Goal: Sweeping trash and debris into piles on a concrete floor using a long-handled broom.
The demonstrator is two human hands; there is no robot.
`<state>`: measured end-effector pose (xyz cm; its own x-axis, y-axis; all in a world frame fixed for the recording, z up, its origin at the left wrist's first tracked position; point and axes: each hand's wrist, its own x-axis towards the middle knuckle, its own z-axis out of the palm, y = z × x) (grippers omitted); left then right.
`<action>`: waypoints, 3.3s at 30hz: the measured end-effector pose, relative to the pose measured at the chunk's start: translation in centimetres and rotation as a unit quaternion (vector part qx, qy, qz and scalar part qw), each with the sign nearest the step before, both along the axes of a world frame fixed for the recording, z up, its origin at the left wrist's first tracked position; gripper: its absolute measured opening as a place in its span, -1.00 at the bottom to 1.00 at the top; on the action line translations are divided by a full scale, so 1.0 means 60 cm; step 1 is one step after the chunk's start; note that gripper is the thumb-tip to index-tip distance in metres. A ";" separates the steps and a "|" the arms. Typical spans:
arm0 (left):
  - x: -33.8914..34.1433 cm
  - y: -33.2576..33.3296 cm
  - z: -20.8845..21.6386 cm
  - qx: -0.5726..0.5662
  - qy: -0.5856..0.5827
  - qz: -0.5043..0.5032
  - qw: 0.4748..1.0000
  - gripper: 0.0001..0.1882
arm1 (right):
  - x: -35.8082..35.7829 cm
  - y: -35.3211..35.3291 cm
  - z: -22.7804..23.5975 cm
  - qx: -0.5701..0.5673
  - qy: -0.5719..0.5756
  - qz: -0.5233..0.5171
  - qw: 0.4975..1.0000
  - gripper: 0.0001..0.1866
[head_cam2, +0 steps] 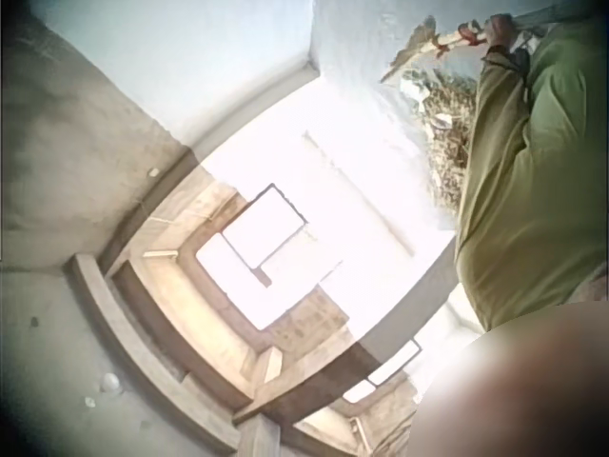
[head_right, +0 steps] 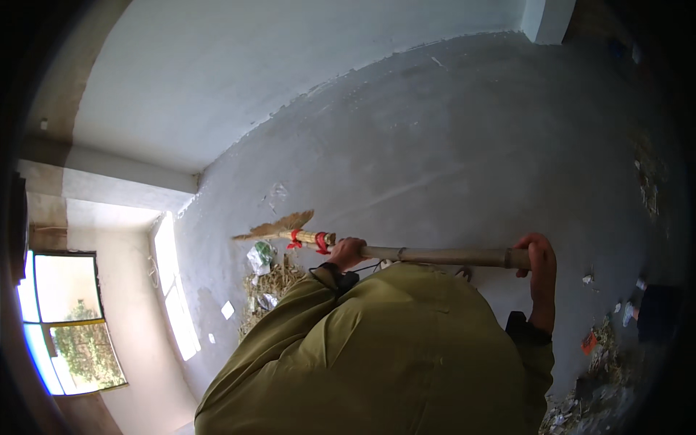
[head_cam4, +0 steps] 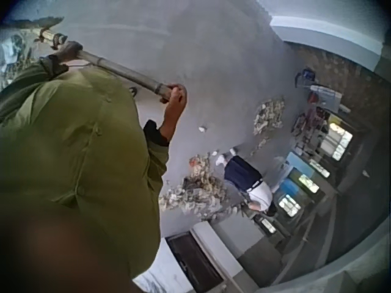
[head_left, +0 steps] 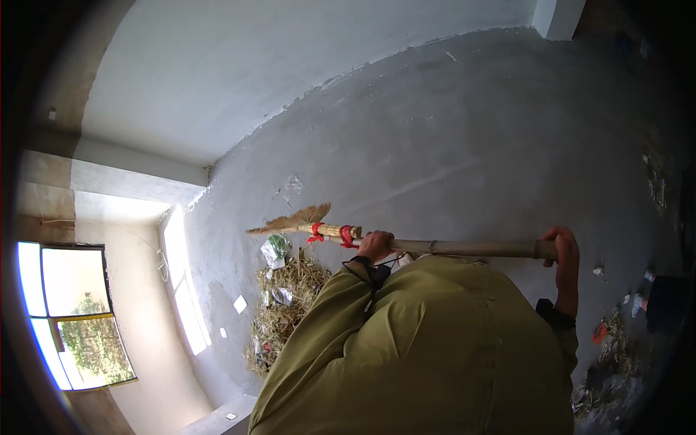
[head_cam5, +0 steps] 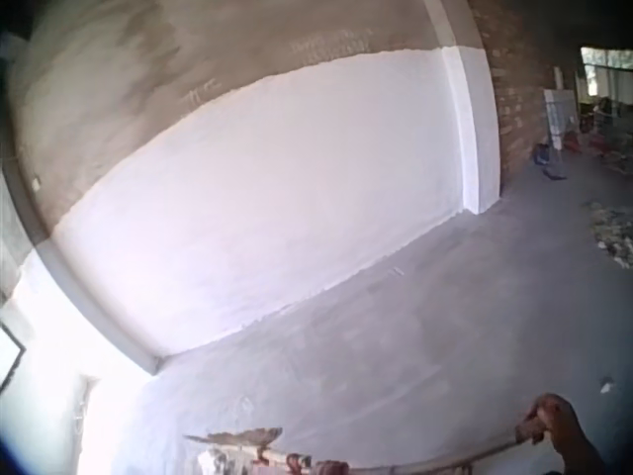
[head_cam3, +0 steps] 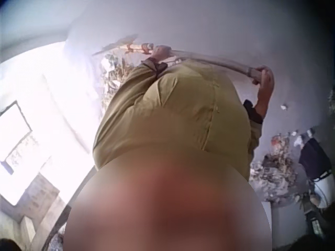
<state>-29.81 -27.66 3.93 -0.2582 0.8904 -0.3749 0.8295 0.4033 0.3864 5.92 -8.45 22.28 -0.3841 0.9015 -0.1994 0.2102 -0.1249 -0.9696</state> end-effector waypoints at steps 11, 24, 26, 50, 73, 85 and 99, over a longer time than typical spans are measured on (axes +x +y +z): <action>-0.074 0.070 -0.047 0.083 -0.091 -0.043 0.991 -0.77 | -0.100 -0.063 0.125 0.131 0.015 0.041 0.990 -0.72; -0.021 -0.193 -0.091 -0.155 -0.182 0.160 0.958 -0.62 | -0.239 0.002 0.001 -0.032 -0.104 0.148 0.983 -0.77; -0.005 -0.224 -0.104 -0.126 -0.156 0.239 0.950 -0.61 | -0.236 0.028 -0.037 -0.055 -0.130 0.160 0.977 -0.71; -0.087 -0.087 -0.061 0.041 0.052 0.042 0.997 -0.71 | -0.092 0.016 -0.098 -0.060 -0.019 0.049 0.997 -0.61; -0.187 0.084 -0.081 0.099 -0.120 -0.044 0.987 -0.75 | -0.260 -0.142 0.146 0.170 -0.087 0.033 0.981 -0.77; -0.150 -0.168 -0.129 -0.074 -0.115 0.058 0.989 -0.67 | -0.301 -0.092 0.039 -0.050 -0.161 0.024 0.985 -0.77; -0.064 -0.233 -0.098 -0.118 -0.089 0.267 0.952 -0.56 | -0.382 0.082 -0.112 -0.140 -0.133 0.155 0.969 -0.64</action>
